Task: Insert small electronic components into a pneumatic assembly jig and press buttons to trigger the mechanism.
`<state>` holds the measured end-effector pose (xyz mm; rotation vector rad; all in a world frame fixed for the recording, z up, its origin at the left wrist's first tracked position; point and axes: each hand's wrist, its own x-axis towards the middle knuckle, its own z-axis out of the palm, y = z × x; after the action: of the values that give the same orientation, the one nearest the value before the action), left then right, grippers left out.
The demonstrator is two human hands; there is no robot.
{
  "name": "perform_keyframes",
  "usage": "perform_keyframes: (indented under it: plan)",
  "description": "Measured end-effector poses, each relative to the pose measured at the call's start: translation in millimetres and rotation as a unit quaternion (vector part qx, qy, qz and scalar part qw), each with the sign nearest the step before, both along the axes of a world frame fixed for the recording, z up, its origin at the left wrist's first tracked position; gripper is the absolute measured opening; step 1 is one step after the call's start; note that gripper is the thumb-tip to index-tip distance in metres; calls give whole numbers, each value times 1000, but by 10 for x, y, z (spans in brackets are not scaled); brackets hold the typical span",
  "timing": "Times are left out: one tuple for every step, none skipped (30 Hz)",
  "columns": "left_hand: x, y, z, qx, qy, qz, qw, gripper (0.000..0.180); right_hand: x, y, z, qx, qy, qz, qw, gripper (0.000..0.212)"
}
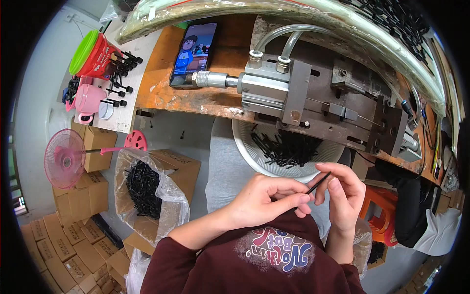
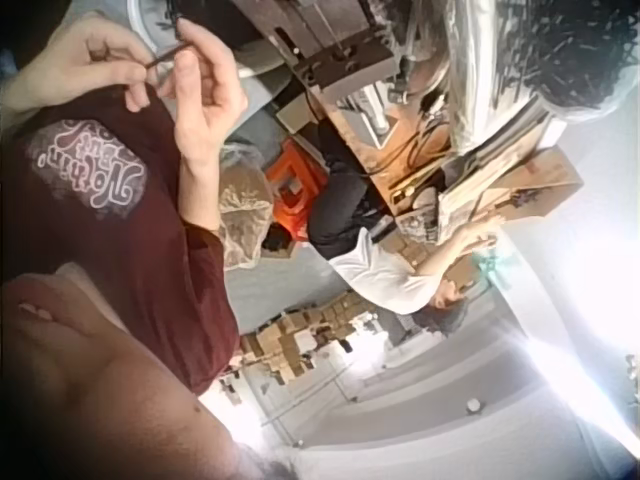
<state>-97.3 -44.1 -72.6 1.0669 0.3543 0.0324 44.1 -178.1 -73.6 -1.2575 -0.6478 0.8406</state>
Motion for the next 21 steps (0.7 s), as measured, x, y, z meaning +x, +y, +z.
perform_keyframes:
  plan:
    - [1, -1, 20, -13, -2, -4, 1000, 19, 1, 4, 17, -8, 10, -3, 1000, 24]
    - [3, 0, 44, -26, -4, -9, 1000, 19, 0, 12, 37, -16, 19, -5, 1000, 22]
    - [4, -1, 56, -40, -7, -14, 999, 19, -1, 14, 49, -25, 29, -8, 999, 21]
    - [4, -2, 56, -46, -8, -16, 999, 20, -2, 11, 48, -21, 30, -13, 999, 19]
    - [4, -3, 55, -52, -9, -19, 998, 20, -3, 8, 46, -17, 31, -18, 999, 18]
    - [5, -4, 51, -58, -10, -22, 998, 21, -4, 5, 42, -13, 33, -22, 999, 16]
    - [7, -4, 54, -51, -10, -26, 998, 21, -7, 4, 40, -12, 31, -28, 999, 15]
    - [9, -3, 61, -44, -9, -30, 999, 21, -12, 5, 39, -10, 29, -33, 999, 14]
    - [11, -4, 65, -37, -8, -34, 999, 22, -16, 3, 37, -9, 27, -39, 999, 14]
    - [12, -7, 62, -31, -9, -36, 999, 22, -18, 1, 31, -6, 22, -45, 999, 13]
    - [14, -10, 56, -24, -11, -38, 999, 22, -20, 0, 21, -3, 17, -51, 999, 12]
    - [15, -15, 50, -17, -12, -40, 999, 22, -22, -1, 15, 0, 11, -56, 998, 11]
    - [17, -23, 39, -5, -14, -39, 999, 21, -23, 1, 16, 1, 9, -59, 998, 11]
    - [20, -35, 26, 7, -16, -38, 999, 21, -24, 5, 20, 3, 7, -63, 998, 10]
    - [23, -43, 21, 20, -17, -37, 999, 21, -25, 8, 23, 5, 5, -65, 998, 9]
    - [28, -44, 28, 30, -19, -37, 999, 20, -26, 8, 23, 7, 5, -67, 998, 9]
    - [36, -43, 41, 41, -21, -37, 998, 20, -27, 6, 21, 8, 6, -69, 998, 8]
    - [42, -42, 50, 52, -23, -38, 998, 19, -27, 6, 20, 10, 7, -70, 997, 7]
    - [46, -47, 50, 54, -22, -38, 998, 19, -24, 2, 20, 10, 6, -73, 997, 7]
    - [51, -53, 51, 57, -20, -39, 997, 18, -20, -7, 20, 10, 6, -76, 997, 7]
    - [57, -59, 55, 60, -18, -39, 997, 18, -16, -13, 23, 10, 6, -79, 997, 6]
